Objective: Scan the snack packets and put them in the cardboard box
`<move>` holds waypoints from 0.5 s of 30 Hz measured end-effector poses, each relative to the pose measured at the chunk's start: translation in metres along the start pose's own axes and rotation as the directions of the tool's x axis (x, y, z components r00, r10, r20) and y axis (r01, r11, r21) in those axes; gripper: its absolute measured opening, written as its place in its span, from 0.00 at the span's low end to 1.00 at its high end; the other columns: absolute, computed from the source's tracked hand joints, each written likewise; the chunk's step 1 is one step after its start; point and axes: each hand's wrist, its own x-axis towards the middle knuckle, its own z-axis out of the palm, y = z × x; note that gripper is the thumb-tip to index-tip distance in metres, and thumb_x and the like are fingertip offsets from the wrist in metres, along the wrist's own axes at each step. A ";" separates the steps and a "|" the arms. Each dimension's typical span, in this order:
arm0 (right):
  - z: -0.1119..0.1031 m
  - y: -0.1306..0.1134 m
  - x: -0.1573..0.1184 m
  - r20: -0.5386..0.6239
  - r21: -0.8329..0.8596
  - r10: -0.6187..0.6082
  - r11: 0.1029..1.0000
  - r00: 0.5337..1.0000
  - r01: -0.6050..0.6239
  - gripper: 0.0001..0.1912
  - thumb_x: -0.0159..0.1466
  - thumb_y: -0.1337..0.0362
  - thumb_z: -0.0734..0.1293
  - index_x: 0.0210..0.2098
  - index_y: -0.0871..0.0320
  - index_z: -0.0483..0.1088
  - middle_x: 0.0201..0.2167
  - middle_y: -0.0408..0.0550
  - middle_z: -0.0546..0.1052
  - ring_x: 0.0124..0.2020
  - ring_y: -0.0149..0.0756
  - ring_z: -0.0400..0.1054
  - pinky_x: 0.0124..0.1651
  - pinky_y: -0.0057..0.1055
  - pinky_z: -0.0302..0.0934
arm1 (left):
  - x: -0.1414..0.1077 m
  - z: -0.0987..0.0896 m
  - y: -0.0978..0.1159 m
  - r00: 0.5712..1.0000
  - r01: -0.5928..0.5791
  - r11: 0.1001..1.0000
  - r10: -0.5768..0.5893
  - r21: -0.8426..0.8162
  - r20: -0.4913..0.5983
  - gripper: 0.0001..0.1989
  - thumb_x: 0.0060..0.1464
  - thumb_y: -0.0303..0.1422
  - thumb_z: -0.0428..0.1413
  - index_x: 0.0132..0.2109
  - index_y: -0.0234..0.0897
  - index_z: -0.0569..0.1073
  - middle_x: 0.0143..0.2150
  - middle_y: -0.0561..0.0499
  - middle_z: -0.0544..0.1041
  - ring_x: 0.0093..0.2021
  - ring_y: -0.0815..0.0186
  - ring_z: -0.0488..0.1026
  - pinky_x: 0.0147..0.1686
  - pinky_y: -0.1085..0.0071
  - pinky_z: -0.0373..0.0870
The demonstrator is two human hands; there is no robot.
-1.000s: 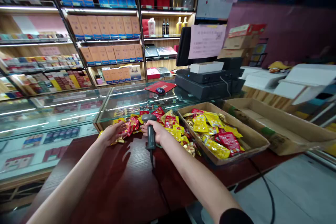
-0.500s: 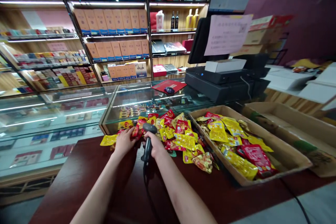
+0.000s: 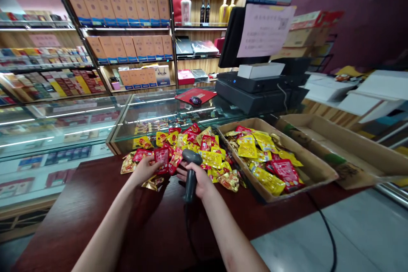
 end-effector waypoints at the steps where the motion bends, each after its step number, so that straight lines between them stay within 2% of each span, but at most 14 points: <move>1: -0.001 -0.002 -0.003 -0.028 -0.031 -0.021 0.999 0.999 0.020 0.07 0.51 0.72 0.62 0.31 0.60 0.68 0.42 0.52 0.76 0.43 0.39 0.74 0.45 0.34 0.68 | 0.003 -0.001 0.002 0.999 0.019 0.996 -0.017 -0.083 0.027 0.10 0.46 0.39 0.61 0.30 0.36 0.75 0.30 0.49 0.76 0.34 0.62 0.73 0.34 0.72 0.67; 4: 0.000 -0.007 -0.012 -0.097 -0.167 -0.126 0.980 0.987 0.109 0.09 0.50 0.71 0.65 0.32 0.60 0.69 0.41 0.51 0.76 0.42 0.38 0.74 0.41 0.32 0.69 | 0.011 0.002 0.005 0.996 0.086 0.953 -0.075 -0.291 0.048 0.14 0.42 0.41 0.64 0.29 0.35 0.74 0.26 0.52 0.75 0.27 0.67 0.71 0.26 0.76 0.65; 7: 0.006 -0.010 -0.024 -0.054 -0.311 -0.242 0.926 0.969 0.214 0.08 0.49 0.69 0.67 0.31 0.59 0.70 0.36 0.49 0.77 0.33 0.36 0.74 0.34 0.30 0.68 | 0.018 0.009 0.009 0.993 0.115 0.903 -0.094 -0.413 0.069 0.16 0.40 0.40 0.66 0.33 0.35 0.74 0.28 0.52 0.77 0.26 0.70 0.71 0.25 0.77 0.64; 11: 0.014 -0.008 -0.037 0.051 -0.507 -0.282 0.819 0.958 0.268 0.04 0.51 0.65 0.67 0.26 0.59 0.69 0.21 0.44 0.74 0.17 0.30 0.65 0.19 0.26 0.59 | 0.034 0.012 0.021 0.989 0.137 0.901 -0.099 -0.411 0.112 0.19 0.37 0.40 0.67 0.35 0.34 0.74 0.29 0.52 0.76 0.24 0.72 0.70 0.22 0.78 0.62; 15: 0.019 0.002 -0.038 0.076 -0.608 -0.330 0.732 0.941 0.306 0.05 0.52 0.64 0.68 0.23 0.57 0.66 0.11 0.38 0.66 0.12 0.27 0.57 0.15 0.25 0.52 | 0.053 0.008 0.041 0.988 0.124 0.911 -0.078 -0.394 0.130 0.20 0.35 0.40 0.68 0.34 0.34 0.73 0.27 0.52 0.75 0.24 0.72 0.70 0.23 0.77 0.65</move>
